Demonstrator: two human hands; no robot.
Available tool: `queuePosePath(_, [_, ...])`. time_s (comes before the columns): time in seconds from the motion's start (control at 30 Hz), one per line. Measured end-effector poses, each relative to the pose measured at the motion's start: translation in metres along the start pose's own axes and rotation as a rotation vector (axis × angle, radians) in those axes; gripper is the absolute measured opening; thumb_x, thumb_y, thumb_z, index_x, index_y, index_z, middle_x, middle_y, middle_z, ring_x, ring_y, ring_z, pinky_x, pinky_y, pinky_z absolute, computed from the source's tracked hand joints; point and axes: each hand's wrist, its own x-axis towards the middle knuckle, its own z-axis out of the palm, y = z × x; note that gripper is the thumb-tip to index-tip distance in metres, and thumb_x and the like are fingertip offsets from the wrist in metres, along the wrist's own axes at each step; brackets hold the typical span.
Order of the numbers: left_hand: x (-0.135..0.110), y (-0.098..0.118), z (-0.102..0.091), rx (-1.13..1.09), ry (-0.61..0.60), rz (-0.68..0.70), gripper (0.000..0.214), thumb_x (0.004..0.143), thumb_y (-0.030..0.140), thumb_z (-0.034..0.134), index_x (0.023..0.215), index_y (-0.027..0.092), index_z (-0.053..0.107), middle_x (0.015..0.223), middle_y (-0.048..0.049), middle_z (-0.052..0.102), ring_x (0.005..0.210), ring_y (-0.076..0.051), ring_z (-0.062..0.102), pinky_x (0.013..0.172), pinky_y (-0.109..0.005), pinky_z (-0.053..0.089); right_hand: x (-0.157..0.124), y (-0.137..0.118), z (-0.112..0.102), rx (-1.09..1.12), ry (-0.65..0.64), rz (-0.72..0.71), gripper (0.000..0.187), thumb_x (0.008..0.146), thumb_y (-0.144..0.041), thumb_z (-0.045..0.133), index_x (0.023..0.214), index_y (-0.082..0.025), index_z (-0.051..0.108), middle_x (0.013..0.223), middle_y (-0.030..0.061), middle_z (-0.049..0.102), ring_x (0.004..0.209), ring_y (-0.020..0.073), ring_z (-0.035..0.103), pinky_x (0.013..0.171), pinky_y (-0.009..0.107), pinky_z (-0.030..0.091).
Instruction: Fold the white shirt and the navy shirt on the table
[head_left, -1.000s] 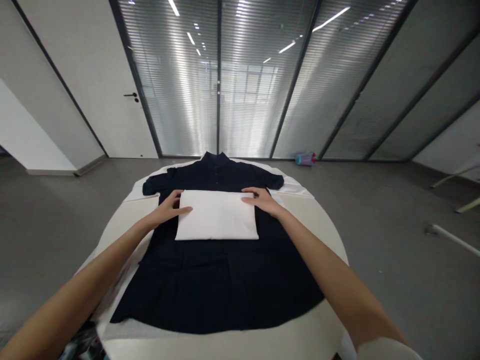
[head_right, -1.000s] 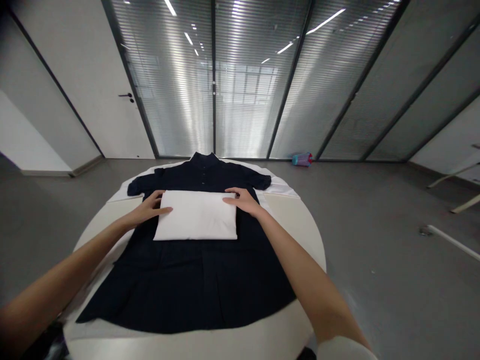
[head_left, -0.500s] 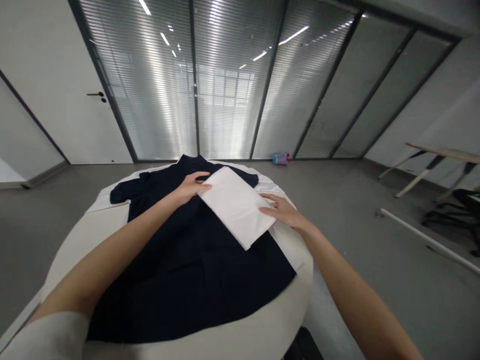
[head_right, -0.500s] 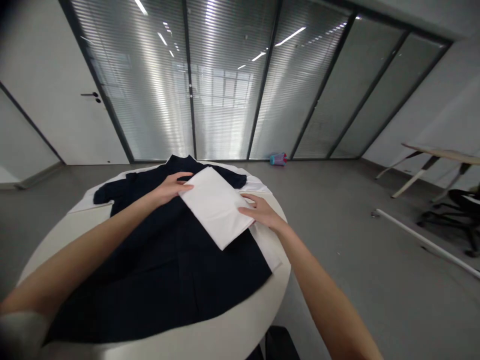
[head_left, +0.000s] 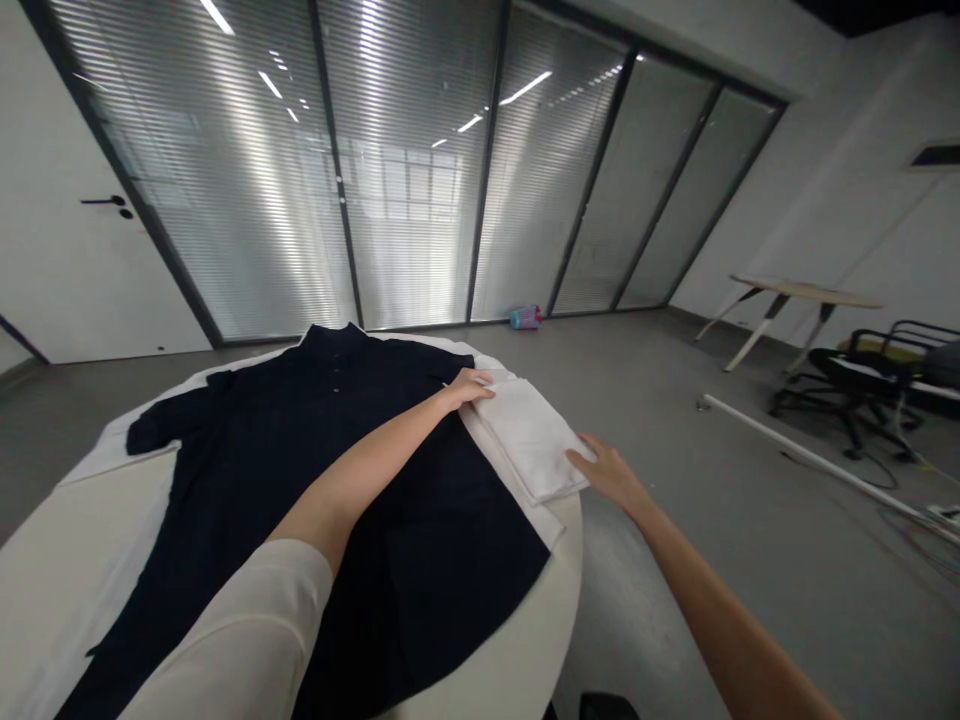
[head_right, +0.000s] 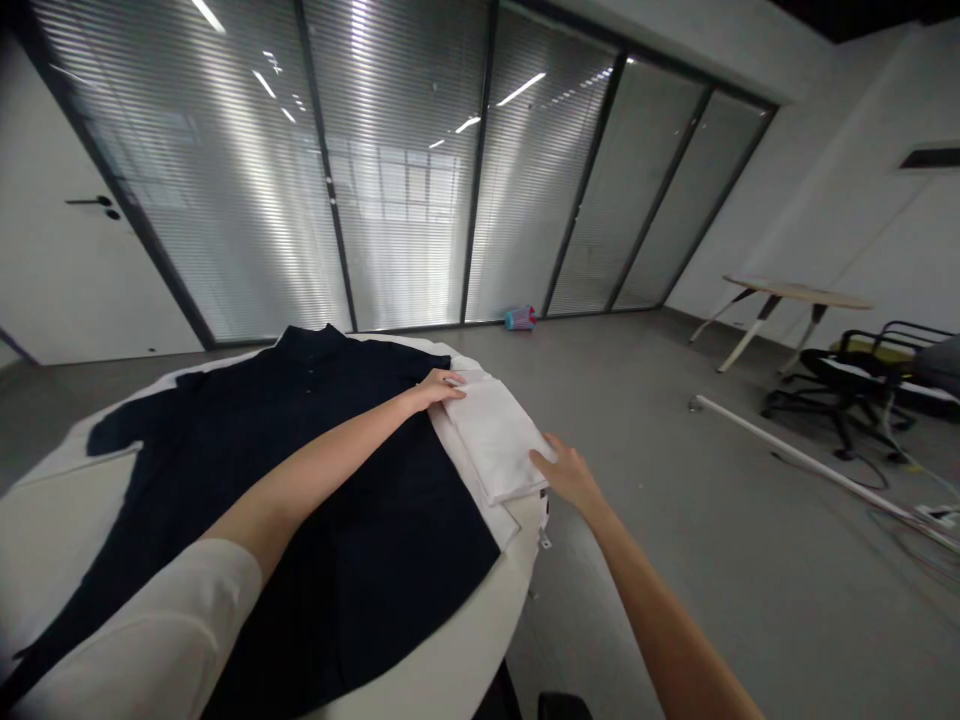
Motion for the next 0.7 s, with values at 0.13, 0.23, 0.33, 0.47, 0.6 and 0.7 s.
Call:
queuePosePath(0.13, [-0.01,0.004,-0.02,0.102,0.069,0.142,0.026,0.064,0.006,0.075,0.087,0.018,0.076,0.115,-0.0079,0.071,0.124,-0.028,0.056,0.109,-0.039,0.041,-0.001,-0.025,0.006,-0.343,0.133,-0.156,0.053,0.09,-0.032,0.053,0.141,-0.021,0.054,0.137,0.0152,0.058,0.124,0.0335,0.056,0.102,0.049,0.046])
queuePosePath(0.23, [-0.033,0.007,-0.058,0.129,-0.023,0.274,0.022,0.08,0.021,0.068,0.1,0.017,0.075,0.115,-0.0092,0.072,0.115,-0.025,0.063,0.104,-0.038,0.046,0.01,-0.059,0.009,-0.414,0.146,-0.265,0.056,0.096,-0.039,0.047,0.15,-0.024,0.044,0.149,0.014,0.047,0.136,0.0331,0.045,0.109,0.049,0.04])
queuePosePath(0.33, [-0.067,-0.001,-0.11,0.244,-0.142,0.338,0.038,0.093,0.042,0.054,0.112,0.015,0.071,0.105,-0.0108,0.075,0.1,-0.024,0.07,0.092,-0.038,0.054,0.028,-0.087,0.022,-0.459,0.087,-0.294,0.061,0.1,-0.056,0.037,0.153,-0.026,0.04,0.158,0.0122,0.037,0.145,0.037,0.032,0.115,0.053,0.03])
queuePosePath(0.47, [-0.115,-0.033,-0.181,0.915,0.185,0.23,0.057,0.091,0.059,0.052,0.13,0.021,0.065,0.143,-0.0122,0.056,0.138,-0.039,0.043,0.114,-0.056,0.031,0.045,-0.096,0.043,-0.532,-0.051,-0.258,0.07,0.097,-0.07,0.031,0.156,-0.032,0.034,0.164,0.0083,0.025,0.149,0.0411,0.017,0.118,0.06,0.015])
queuePosePath(0.6, [-0.146,-0.077,-0.231,1.202,0.38,-0.163,0.079,0.089,0.071,0.042,0.152,0.024,0.043,0.16,-0.0131,0.032,0.147,-0.052,0.012,0.112,-0.073,0.01,0.047,-0.091,0.051,-0.557,-0.072,-0.255,0.069,0.097,-0.07,0.026,0.154,-0.034,0.036,0.164,0.0072,0.024,0.149,0.0402,0.018,0.119,0.058,0.014])
queuePosePath(0.7, [-0.154,-0.101,-0.25,1.129,0.314,-0.384,0.083,0.088,0.076,0.034,0.154,0.028,0.038,0.162,-0.0123,0.028,0.143,-0.057,0.015,0.107,-0.077,0.012,0.048,-0.087,0.051,-0.548,-0.069,-0.256,0.067,0.096,-0.07,0.026,0.154,-0.037,0.036,0.164,0.005,0.025,0.149,0.0396,0.018,0.118,0.059,0.015])
